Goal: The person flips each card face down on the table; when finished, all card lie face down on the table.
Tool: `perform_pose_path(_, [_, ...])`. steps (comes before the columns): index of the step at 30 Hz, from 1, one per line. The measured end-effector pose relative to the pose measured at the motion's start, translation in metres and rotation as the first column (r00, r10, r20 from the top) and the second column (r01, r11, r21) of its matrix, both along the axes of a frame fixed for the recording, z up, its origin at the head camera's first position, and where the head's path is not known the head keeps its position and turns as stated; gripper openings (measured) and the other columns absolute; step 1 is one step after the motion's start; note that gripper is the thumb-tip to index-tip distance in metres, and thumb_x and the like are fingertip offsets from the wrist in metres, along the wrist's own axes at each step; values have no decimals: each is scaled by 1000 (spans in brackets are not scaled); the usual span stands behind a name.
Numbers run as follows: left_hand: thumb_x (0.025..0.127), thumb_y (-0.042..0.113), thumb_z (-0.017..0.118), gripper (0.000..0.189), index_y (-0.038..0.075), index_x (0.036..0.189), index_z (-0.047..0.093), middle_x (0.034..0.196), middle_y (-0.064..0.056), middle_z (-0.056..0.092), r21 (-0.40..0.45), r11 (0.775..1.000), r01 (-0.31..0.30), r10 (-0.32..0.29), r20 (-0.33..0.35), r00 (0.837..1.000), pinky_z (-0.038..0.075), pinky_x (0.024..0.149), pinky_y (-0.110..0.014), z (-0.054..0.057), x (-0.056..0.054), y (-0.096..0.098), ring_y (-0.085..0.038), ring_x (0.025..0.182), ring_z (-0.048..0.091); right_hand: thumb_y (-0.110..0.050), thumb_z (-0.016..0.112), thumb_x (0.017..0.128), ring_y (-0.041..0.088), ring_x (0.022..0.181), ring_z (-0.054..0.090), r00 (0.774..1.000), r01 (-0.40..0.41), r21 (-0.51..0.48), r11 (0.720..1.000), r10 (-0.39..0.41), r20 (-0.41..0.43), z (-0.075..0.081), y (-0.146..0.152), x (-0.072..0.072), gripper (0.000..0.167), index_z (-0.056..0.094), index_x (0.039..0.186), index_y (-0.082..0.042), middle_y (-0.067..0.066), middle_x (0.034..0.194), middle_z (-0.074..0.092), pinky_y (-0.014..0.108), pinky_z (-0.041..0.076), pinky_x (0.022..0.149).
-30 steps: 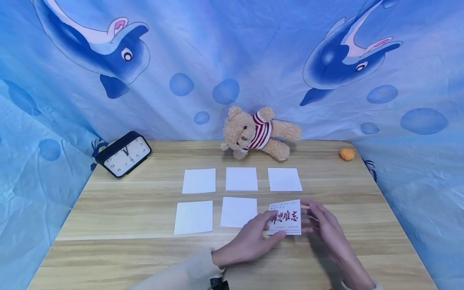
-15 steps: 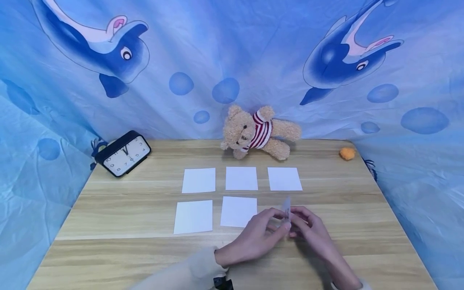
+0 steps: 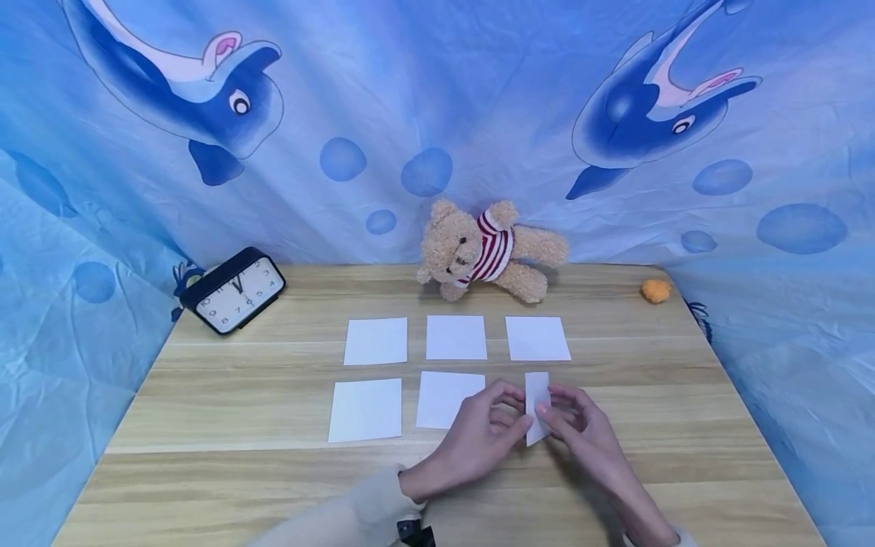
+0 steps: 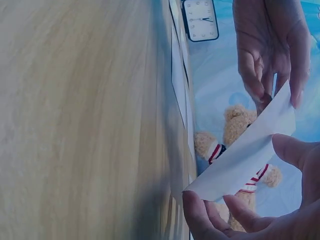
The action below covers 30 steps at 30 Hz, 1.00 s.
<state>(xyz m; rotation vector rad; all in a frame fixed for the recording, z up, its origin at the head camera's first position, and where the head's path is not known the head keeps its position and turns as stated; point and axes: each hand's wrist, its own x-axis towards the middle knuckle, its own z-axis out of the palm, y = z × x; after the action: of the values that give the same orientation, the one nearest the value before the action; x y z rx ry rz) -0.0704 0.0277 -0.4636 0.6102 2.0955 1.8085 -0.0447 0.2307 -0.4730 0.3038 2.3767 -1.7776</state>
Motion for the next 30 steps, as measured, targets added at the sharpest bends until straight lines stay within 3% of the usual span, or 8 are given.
perform_pose_path(8, [96,8,73,44,10,136,56,111,-13,72,28,999,-46,46,-1,999,62,74,-20,-4,-7,-5,-8,78,74,-29,79,94,13,104,68,998,59,185,981,-51,-47,0,7,-2,60,55,145,-5,19,132,66,17,55,81])
perform_pose_path(15, [93,0,73,63,11,150,48,112,-19,69,16,997,-76,76,-9,997,61,66,-22,-8,-11,-8,-14,73,75,-28,82,92,6,98,66,996,75,261,962,-60,-62,1,15,-4,58,60,141,-7,16,128,68,17,55,78])
perform_pose_path(20, [92,-2,74,62,6,149,50,112,-22,69,-13,997,-75,75,-26,997,62,65,-21,-12,-17,-8,-8,73,74,-24,82,91,1,96,65,996,83,304,949,-67,-61,1,23,-7,55,62,139,-8,15,127,69,16,54,78])
perform_pose_path(25, [91,-1,75,60,1,146,52,109,-19,71,-83,993,-78,71,-89,994,60,70,-17,-19,-25,-7,-7,76,75,-16,81,92,11,99,68,995,90,330,940,-69,-75,0,30,-10,49,64,137,-5,18,125,70,17,56,76])
perform_pose_path(30, [91,0,76,59,0,145,52,109,-18,71,-126,989,-74,65,-73,995,60,71,-17,-25,-31,-3,-12,79,77,-11,79,92,25,106,69,996,71,378,923,-48,-70,2,34,-15,47,64,136,-4,18,122,69,17,55,73])
